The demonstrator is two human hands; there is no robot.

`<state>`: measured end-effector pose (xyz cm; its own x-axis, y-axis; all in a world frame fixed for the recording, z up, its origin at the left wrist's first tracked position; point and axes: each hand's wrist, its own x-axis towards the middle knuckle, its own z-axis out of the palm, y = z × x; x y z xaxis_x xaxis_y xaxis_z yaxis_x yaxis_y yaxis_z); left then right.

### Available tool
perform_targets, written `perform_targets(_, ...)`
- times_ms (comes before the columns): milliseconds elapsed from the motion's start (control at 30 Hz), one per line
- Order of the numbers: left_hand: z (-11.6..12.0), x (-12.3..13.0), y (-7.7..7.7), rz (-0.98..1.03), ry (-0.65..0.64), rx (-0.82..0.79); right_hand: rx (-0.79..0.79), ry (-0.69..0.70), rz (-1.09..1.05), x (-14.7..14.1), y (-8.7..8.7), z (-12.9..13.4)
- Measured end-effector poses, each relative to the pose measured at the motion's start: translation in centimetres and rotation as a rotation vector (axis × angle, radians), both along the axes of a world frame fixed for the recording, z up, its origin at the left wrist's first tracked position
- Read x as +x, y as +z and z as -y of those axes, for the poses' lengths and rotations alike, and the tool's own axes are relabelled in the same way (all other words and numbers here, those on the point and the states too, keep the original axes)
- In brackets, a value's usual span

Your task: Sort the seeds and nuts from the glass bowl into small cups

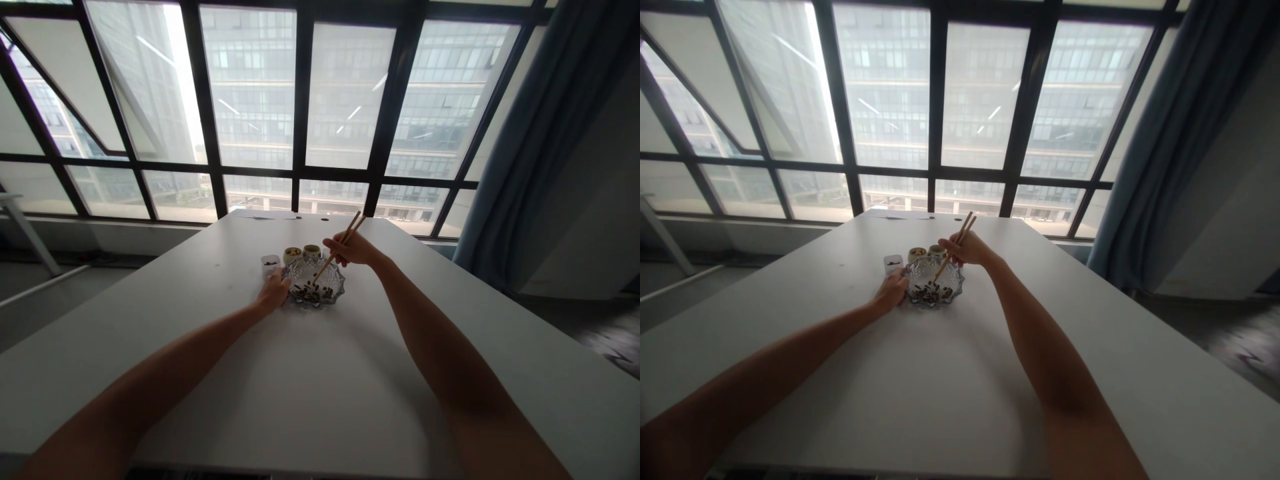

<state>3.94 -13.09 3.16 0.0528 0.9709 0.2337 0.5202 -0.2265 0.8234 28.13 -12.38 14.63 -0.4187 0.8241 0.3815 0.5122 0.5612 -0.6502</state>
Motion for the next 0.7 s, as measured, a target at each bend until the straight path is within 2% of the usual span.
perform_targets(167,-0.16,-0.01,-0.14,-0.024,0.022,0.043,-0.014,0.001,0.053,-0.76,-0.51,-0.16)
perform_targets(533,-0.09,0.00,-0.18,-0.021,0.005,0.002,-0.062,0.017,0.041,-1.08,-1.08,-0.33)
perform_targets(700,0.12,0.01,0.12,-0.020,-0.001,-0.008,-0.036,0.014,0.051,-1.17,-1.07,-0.25)
